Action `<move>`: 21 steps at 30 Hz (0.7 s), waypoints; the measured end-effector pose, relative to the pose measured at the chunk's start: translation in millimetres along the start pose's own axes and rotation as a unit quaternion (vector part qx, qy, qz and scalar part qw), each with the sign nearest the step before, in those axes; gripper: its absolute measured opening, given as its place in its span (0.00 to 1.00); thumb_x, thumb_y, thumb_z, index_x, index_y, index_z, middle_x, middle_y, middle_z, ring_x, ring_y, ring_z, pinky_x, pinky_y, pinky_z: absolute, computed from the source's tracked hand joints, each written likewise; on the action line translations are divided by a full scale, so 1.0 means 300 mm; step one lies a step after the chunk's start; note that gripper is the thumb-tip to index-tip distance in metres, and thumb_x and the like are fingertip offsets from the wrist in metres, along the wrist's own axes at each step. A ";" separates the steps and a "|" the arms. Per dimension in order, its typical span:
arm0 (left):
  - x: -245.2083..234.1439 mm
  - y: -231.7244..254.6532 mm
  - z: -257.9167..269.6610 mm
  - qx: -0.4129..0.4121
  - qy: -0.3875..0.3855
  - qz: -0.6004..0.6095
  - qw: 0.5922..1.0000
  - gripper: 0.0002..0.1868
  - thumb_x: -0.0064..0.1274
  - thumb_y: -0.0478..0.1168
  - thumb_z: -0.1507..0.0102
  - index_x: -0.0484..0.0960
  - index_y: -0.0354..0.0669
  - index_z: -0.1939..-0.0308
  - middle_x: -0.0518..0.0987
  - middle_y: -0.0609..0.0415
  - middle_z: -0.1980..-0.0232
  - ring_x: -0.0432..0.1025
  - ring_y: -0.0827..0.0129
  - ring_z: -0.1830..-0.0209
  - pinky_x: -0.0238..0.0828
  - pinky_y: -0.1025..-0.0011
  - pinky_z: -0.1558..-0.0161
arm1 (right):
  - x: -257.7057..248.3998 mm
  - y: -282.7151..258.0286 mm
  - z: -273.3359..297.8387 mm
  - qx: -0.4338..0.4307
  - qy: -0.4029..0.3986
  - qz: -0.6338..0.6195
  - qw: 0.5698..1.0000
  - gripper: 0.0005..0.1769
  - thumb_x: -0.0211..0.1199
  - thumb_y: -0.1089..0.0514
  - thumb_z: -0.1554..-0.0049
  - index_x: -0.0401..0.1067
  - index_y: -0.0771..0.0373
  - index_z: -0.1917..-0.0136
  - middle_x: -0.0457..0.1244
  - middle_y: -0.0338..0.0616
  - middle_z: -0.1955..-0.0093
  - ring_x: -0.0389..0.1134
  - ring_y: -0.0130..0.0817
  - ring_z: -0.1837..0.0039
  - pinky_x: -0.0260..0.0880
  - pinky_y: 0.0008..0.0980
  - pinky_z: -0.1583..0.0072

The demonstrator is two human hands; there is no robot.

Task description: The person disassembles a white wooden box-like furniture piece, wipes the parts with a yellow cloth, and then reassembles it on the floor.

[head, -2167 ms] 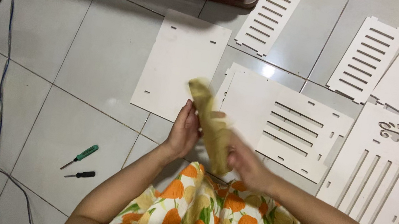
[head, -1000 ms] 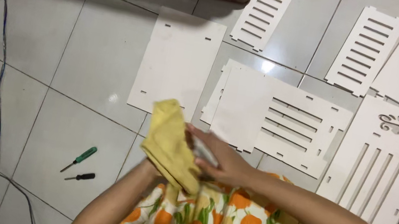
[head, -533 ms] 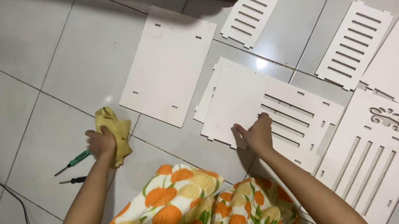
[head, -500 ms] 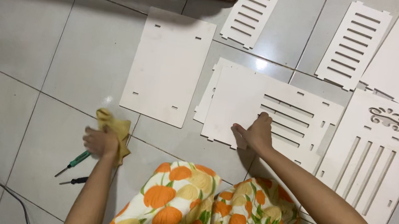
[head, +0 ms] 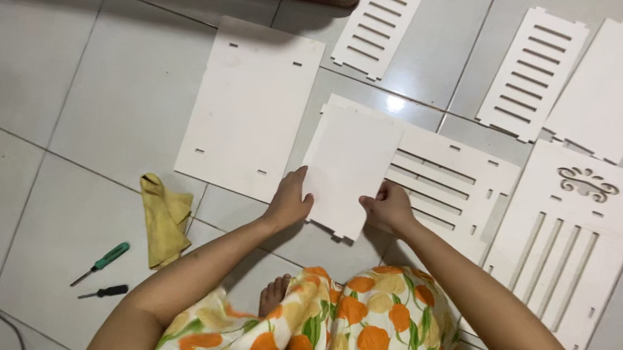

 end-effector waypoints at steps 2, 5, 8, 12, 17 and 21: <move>-0.015 -0.012 0.001 -0.067 0.002 0.091 0.994 0.38 0.60 0.32 0.43 0.65 0.24 0.30 0.75 0.38 0.44 0.72 0.52 0.46 0.73 0.60 0.44 | -0.001 -0.009 0.021 -0.018 -0.042 -0.170 0.984 0.16 0.70 0.56 0.45 0.74 0.66 0.47 0.62 0.44 0.58 0.64 0.30 0.59 0.69 0.34 0.58; -0.039 -0.012 0.019 -0.209 -0.039 0.270 0.939 0.43 0.64 0.36 0.46 0.63 0.29 0.29 0.74 0.47 0.48 0.72 0.64 0.53 0.76 0.68 0.51 | -0.032 -0.021 0.074 -0.017 -0.115 -0.299 0.947 0.16 0.68 0.59 0.44 0.72 0.64 0.44 0.63 0.39 0.56 0.66 0.29 0.58 0.72 0.31 0.55; -0.128 0.119 0.013 -0.148 -0.067 0.301 0.940 0.47 0.73 0.39 0.50 0.64 0.31 0.31 0.70 0.51 0.48 0.70 0.69 0.52 0.76 0.72 0.51 | -0.098 -0.039 0.138 -0.021 -0.134 -0.318 0.939 0.16 0.67 0.58 0.43 0.72 0.62 0.42 0.63 0.36 0.55 0.64 0.26 0.56 0.71 0.29 0.52; -0.242 0.302 0.024 -0.041 -0.036 0.256 0.965 0.46 0.75 0.38 0.51 0.67 0.33 0.34 0.66 0.54 0.49 0.68 0.73 0.55 0.77 0.74 0.57 | -0.155 -0.076 0.216 -0.024 -0.128 -0.325 0.937 0.18 0.68 0.57 0.44 0.71 0.63 0.42 0.63 0.38 0.55 0.65 0.28 0.57 0.71 0.33 0.53; -0.295 0.346 -0.001 -0.075 0.004 0.324 0.943 0.28 0.65 0.37 0.39 0.75 0.31 0.37 0.67 0.57 0.53 0.62 0.80 0.64 0.70 0.83 0.62 | -0.194 -0.104 0.258 -0.050 -0.120 -0.293 0.947 0.20 0.69 0.57 0.46 0.72 0.64 0.42 0.66 0.41 0.54 0.68 0.31 0.58 0.75 0.33 0.52; -0.294 0.341 -0.019 -0.070 0.001 0.316 0.946 0.21 0.59 0.37 0.34 0.79 0.32 0.39 0.69 0.58 0.56 0.61 0.82 0.66 0.64 0.85 0.66 | -0.201 -0.093 0.270 -0.061 -0.125 -0.284 0.949 0.20 0.69 0.60 0.49 0.72 0.66 0.43 0.69 0.46 0.51 0.72 0.32 0.53 0.78 0.33 0.52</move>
Point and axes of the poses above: each hand's wrist, its own z-axis away from the middle knuckle, its own x-axis out of the palm, y = z × x, the point moved 8 cm from there along -z, towards the middle knuckle
